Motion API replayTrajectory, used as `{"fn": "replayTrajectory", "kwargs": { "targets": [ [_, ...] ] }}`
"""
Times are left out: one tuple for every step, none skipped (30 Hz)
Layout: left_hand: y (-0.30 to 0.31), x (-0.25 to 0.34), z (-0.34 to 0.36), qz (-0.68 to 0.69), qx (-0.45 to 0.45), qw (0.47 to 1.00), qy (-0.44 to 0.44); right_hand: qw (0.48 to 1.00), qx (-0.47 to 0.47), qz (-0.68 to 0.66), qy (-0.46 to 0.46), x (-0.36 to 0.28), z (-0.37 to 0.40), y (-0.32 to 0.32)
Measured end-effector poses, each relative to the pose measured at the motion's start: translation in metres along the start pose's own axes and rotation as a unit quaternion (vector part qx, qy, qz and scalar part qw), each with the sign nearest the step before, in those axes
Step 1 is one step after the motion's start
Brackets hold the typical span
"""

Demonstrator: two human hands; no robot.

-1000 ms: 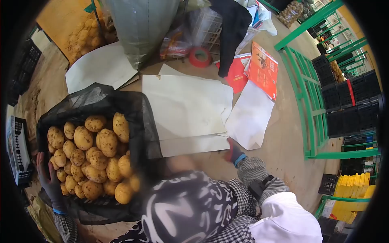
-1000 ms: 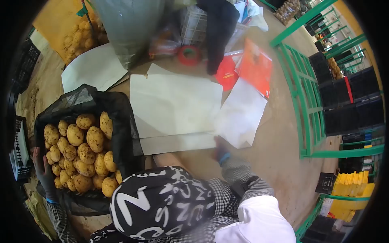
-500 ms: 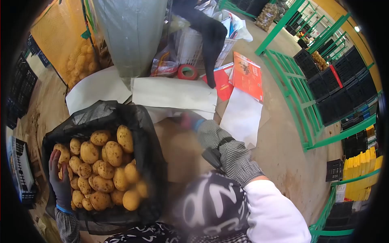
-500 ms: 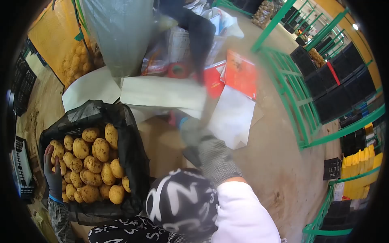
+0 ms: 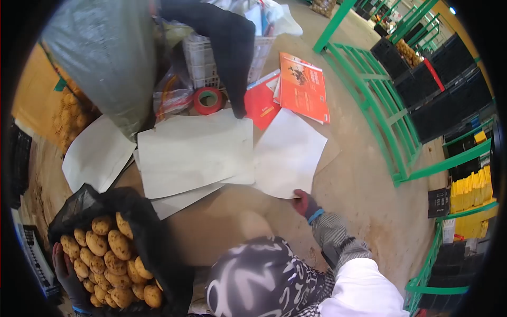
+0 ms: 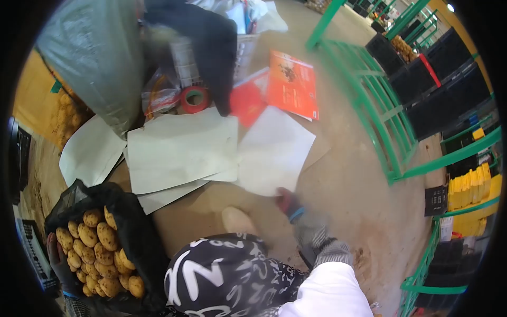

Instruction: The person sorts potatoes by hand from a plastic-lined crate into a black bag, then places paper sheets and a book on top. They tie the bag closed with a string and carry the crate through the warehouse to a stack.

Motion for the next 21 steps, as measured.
{"fn": "replayTrajectory", "kwargs": {
  "targets": [
    [-0.001,0.018,-0.014,-0.032,-0.011,0.999,-0.019,0.976,-0.035,-0.201,-0.073,0.001,0.026,-0.061],
    [-0.004,0.044,-0.032,-0.060,-0.016,0.997,-0.040,0.969,-0.103,-0.215,-0.066,0.004,0.045,-0.101],
    [-0.010,0.071,-0.047,-0.038,-0.013,0.998,-0.040,0.986,-0.125,-0.107,-0.012,0.021,0.048,-0.118],
    [-0.018,0.103,-0.062,-0.008,-0.018,0.998,-0.062,0.988,-0.122,-0.098,0.011,0.008,0.060,-0.151],
    [-0.027,0.132,-0.074,0.021,-0.023,0.996,-0.083,0.988,-0.120,-0.090,0.034,-0.013,0.079,-0.191],
    [-0.035,0.164,-0.083,0.049,-0.028,0.993,-0.101,0.978,-0.097,-0.182,0.020,-0.038,0.104,-0.219],
    [-0.053,0.206,-0.087,0.099,-0.046,0.988,-0.108,0.983,-0.071,-0.140,0.093,-0.050,0.103,-0.211],
    [-0.073,0.247,-0.090,0.153,-0.084,0.979,-0.105,0.981,-0.044,-0.095,0.164,-0.058,0.104,-0.202],
    [-0.092,0.277,-0.087,0.127,-0.111,0.972,-0.163,0.952,-0.148,-0.222,0.151,-0.066,0.103,-0.193],
    [-0.108,0.317,-0.085,0.034,-0.141,0.958,-0.246,0.902,-0.245,-0.338,0.114,-0.073,0.103,-0.183],
    [-0.125,0.355,-0.084,-0.028,-0.179,0.935,-0.306,0.888,-0.226,-0.371,0.148,-0.102,0.116,-0.165],
    [-0.152,0.369,-0.084,0.006,-0.246,0.923,-0.295,0.873,-0.209,-0.402,0.183,-0.131,0.129,-0.146],
    [-0.175,0.390,-0.085,0.144,-0.348,0.904,-0.199,0.920,0.048,-0.164,0.353,-0.187,0.170,-0.140],
    [-0.205,0.399,-0.076,0.308,-0.428,0.848,-0.049,0.917,0.025,-0.190,0.349,-0.215,0.182,-0.154],
    [-0.235,0.406,-0.065,0.434,-0.515,0.738,0.039,0.914,0.004,-0.219,0.342,-0.235,0.190,-0.167],
    [-0.256,0.430,-0.054,0.524,-0.555,0.631,0.136,0.907,-0.017,-0.250,0.339,-0.241,0.193,-0.174],
    [-0.273,0.465,-0.045,0.603,-0.574,0.507,0.224,0.901,-0.112,-0.214,0.359,-0.233,0.185,-0.182],
    [-0.288,0.491,-0.047,0.651,-0.560,0.453,0.239,0.887,-0.207,-0.175,0.375,-0.222,0.178,-0.190],
    [-0.297,0.509,-0.054,0.696,-0.544,0.394,0.255,0.907,-0.199,-0.129,0.349,-0.217,0.169,-0.219],
    [-0.297,0.514,-0.079,0.657,-0.490,0.549,0.165,0.925,-0.188,-0.082,0.319,-0.211,0.159,-0.251],
    [-0.295,0.519,-0.103,0.592,-0.422,0.683,0.071,0.942,-0.177,-0.035,0.282,-0.205,0.149,-0.270]
  ]
}}
Point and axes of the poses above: each hand's wrist, its own z-axis away from the middle knuckle, its own y-axis out of the back of the hand, x = y × z, the point moved 6 cm from there along -z, towards the middle knuckle, and after that the axes turned 4 degrees about -y, right-handed, at the moved point
